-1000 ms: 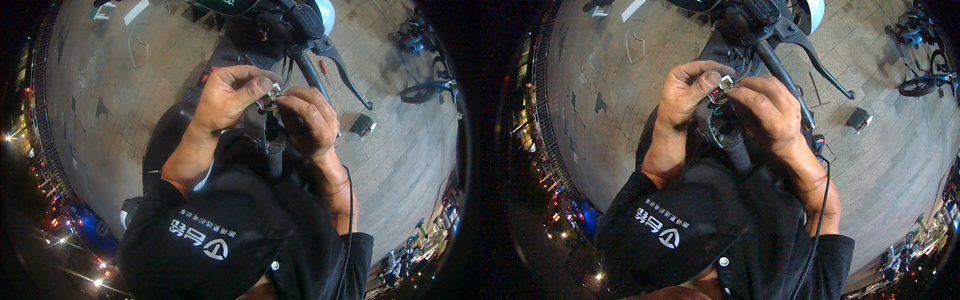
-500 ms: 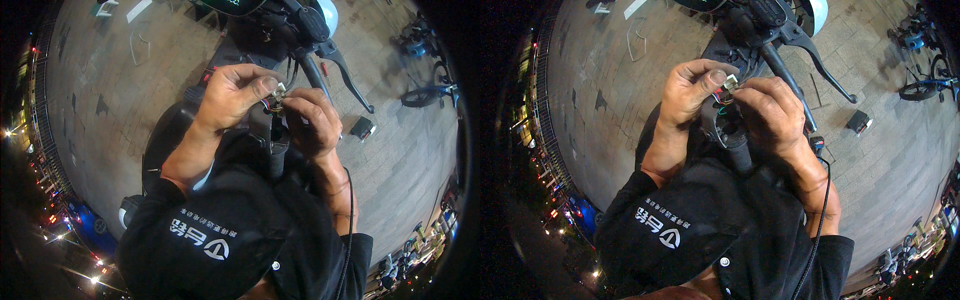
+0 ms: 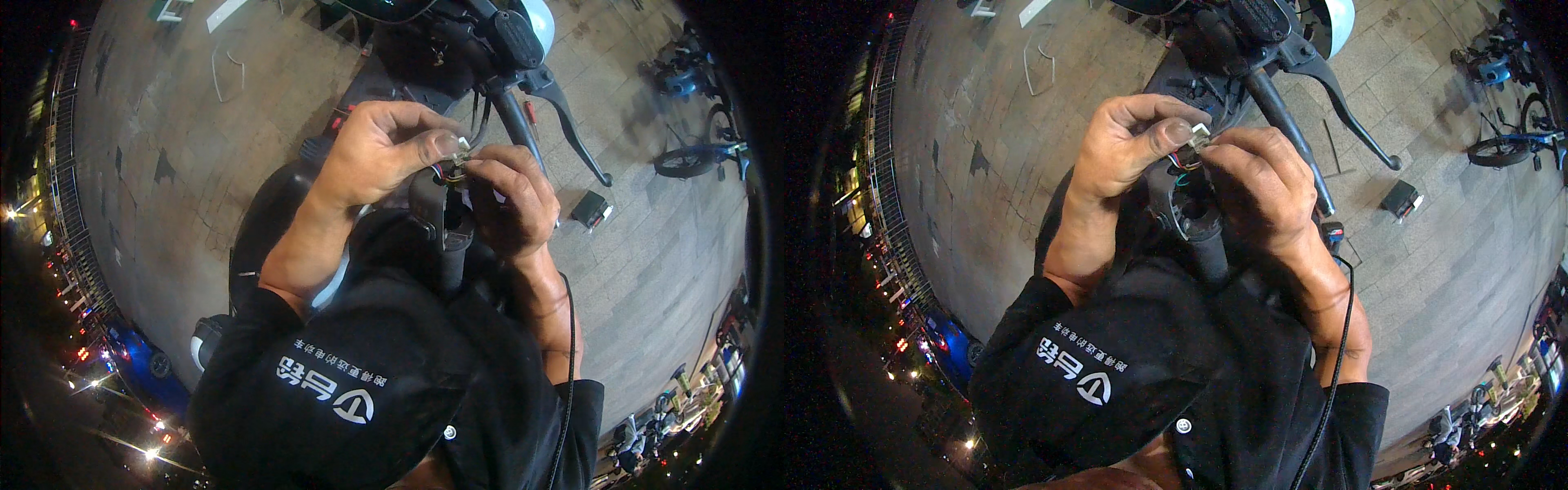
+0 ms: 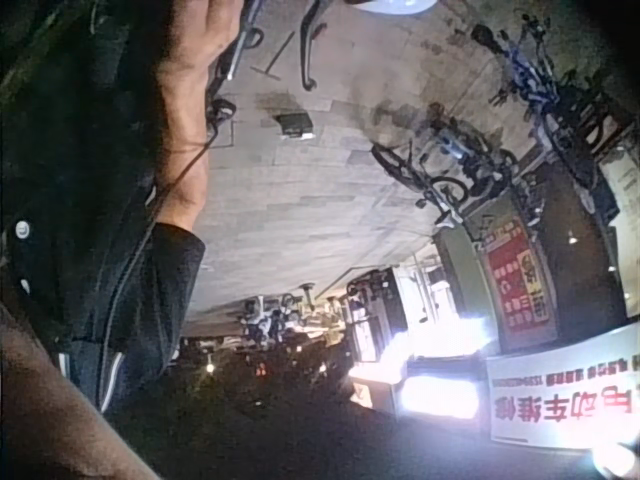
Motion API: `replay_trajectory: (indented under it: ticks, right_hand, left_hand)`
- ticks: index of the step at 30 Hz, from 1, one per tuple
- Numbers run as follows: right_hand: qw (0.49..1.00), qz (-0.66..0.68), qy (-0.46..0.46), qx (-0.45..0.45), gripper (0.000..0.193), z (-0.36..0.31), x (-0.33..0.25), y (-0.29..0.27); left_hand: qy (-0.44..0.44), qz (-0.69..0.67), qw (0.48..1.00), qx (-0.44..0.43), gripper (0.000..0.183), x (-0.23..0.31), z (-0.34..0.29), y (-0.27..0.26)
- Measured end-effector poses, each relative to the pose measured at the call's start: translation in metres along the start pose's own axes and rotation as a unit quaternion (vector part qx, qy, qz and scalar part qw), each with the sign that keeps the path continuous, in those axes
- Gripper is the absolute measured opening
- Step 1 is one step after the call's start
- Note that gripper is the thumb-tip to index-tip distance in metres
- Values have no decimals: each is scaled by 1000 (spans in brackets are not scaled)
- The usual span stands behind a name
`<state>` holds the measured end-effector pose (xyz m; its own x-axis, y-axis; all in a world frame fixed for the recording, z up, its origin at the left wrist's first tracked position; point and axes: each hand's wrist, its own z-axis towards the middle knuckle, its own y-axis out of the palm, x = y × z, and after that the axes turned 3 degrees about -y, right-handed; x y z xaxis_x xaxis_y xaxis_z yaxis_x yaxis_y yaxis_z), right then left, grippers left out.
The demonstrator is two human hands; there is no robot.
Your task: The person repairs an electrical connector on an electric scooter's handlebar. They strip wire ends with pliers, insert them into a white connector, and secure the connection.
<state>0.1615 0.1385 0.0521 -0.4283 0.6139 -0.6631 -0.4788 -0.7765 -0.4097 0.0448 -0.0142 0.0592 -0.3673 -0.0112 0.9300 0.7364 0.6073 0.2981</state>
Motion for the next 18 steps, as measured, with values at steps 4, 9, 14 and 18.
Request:
replay_trajectory:
  ticks: [4,9,14,18]
  right_hand:
    - [1000,-1,-6,-2,28,-1,1,-1]
    - [1000,1,-25,-7,20,-1,1,-3]
    - [999,-7,-32,-6,20,-2,-1,-5]
    - [999,-5,-30,-10,21,-2,-2,-7]
  left_hand:
    - [-7,-27,1000,-7,30,-2,-4,-2]
    - [-28,-26,999,-19,29,-1,-3,-2]
    - [-18,-8,998,-61,28,-3,2,-8]
    - [-10,-32,997,-72,28,-4,2,-8]
